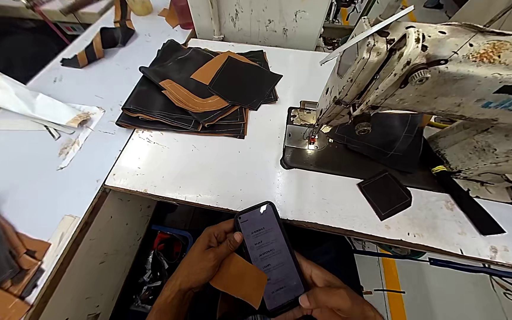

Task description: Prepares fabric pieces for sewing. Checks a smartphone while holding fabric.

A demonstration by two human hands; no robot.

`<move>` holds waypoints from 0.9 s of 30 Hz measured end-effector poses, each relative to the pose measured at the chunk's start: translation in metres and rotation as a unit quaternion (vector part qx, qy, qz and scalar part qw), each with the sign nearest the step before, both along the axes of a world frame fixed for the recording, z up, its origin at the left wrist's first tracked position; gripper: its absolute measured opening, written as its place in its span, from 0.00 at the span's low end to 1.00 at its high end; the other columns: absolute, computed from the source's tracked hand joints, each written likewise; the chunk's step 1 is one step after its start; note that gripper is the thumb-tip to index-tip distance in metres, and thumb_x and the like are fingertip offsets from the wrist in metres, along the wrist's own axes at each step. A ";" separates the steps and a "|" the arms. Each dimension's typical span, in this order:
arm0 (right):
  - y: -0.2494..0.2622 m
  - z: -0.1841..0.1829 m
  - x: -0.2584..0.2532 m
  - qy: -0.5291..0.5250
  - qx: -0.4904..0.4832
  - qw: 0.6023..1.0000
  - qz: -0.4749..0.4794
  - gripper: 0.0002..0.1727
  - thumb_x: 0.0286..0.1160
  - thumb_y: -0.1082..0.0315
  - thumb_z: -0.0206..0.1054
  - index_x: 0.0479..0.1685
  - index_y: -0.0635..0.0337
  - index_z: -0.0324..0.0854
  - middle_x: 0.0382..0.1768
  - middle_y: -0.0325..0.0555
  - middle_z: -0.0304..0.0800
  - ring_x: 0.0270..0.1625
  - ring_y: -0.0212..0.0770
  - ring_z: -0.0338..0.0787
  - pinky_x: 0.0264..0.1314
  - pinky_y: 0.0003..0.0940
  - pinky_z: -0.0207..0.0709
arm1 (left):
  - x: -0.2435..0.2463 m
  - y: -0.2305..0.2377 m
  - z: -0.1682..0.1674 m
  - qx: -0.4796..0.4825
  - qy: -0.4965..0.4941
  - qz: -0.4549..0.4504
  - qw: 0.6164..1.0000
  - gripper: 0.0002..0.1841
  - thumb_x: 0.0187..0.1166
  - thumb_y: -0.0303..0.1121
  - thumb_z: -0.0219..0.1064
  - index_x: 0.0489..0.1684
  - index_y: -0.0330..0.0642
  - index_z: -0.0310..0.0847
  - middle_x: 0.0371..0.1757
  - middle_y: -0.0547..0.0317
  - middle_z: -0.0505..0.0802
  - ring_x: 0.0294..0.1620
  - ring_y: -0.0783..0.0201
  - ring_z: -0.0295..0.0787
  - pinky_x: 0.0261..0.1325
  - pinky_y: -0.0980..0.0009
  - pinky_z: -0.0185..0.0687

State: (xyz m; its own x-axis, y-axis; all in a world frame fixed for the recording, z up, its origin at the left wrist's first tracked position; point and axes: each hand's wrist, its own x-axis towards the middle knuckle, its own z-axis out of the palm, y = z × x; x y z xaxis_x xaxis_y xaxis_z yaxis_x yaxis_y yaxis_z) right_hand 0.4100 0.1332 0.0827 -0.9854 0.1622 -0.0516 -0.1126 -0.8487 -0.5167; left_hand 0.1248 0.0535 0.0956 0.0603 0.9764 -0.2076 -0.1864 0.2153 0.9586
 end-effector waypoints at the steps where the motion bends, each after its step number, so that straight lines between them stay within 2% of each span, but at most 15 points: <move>1: 0.000 0.001 0.000 0.006 0.011 1.000 0.004 0.44 0.74 0.78 0.61 0.93 0.50 0.46 0.82 0.58 0.70 0.81 0.63 0.75 0.75 0.70 0.74 | -0.001 0.000 0.001 0.004 -0.001 -0.004 1.000 0.19 0.91 0.40 0.58 0.66 0.36 0.84 0.50 0.49 0.95 0.48 0.61 0.95 0.55 0.66 0.92; 6: -0.002 0.001 -0.003 -0.029 0.032 0.999 -0.011 0.39 0.77 0.82 0.59 0.89 0.51 0.53 0.77 0.56 0.77 0.74 0.61 0.83 0.68 0.66 0.83 | -0.004 -0.001 0.001 0.011 -0.007 -0.007 1.000 0.19 0.90 0.41 0.60 0.65 0.36 0.84 0.50 0.50 0.95 0.47 0.62 0.95 0.54 0.67 0.92; 14: -0.003 -0.002 -0.003 -0.026 0.030 0.999 -0.004 0.39 0.78 0.83 0.55 0.90 0.52 0.51 0.78 0.58 0.75 0.76 0.62 0.81 0.72 0.68 0.79 | -0.003 -0.004 -0.004 0.010 -0.011 -0.004 1.000 0.19 0.91 0.39 0.58 0.66 0.34 0.83 0.50 0.49 0.95 0.48 0.61 0.94 0.55 0.66 0.92; 18: -0.003 -0.002 -0.004 -0.002 0.036 0.999 -0.003 0.41 0.76 0.82 0.59 0.91 0.53 0.48 0.79 0.58 0.74 0.78 0.61 0.79 0.75 0.68 0.77 | -0.003 -0.004 -0.005 0.023 -0.017 -0.013 0.999 0.18 0.92 0.38 0.57 0.67 0.34 0.81 0.51 0.50 0.95 0.50 0.61 0.94 0.58 0.66 0.91; 27: -0.002 -0.002 -0.003 0.000 0.049 0.999 -0.001 0.42 0.74 0.81 0.58 0.92 0.53 0.48 0.79 0.57 0.73 0.79 0.61 0.78 0.75 0.68 0.76 | -0.004 -0.003 -0.006 0.058 -0.031 -0.037 0.997 0.19 0.92 0.37 0.56 0.72 0.33 0.78 0.55 0.51 0.94 0.54 0.62 0.93 0.61 0.65 0.90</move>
State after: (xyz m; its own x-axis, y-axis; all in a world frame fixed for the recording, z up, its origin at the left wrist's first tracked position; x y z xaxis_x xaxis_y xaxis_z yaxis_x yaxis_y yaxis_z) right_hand 0.4068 0.1308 0.0809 -0.9849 0.1691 -0.0359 -0.1145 -0.7937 -0.5975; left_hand 0.1211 0.0503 0.0893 0.1414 0.9860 -0.0881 -0.2335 0.1197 0.9650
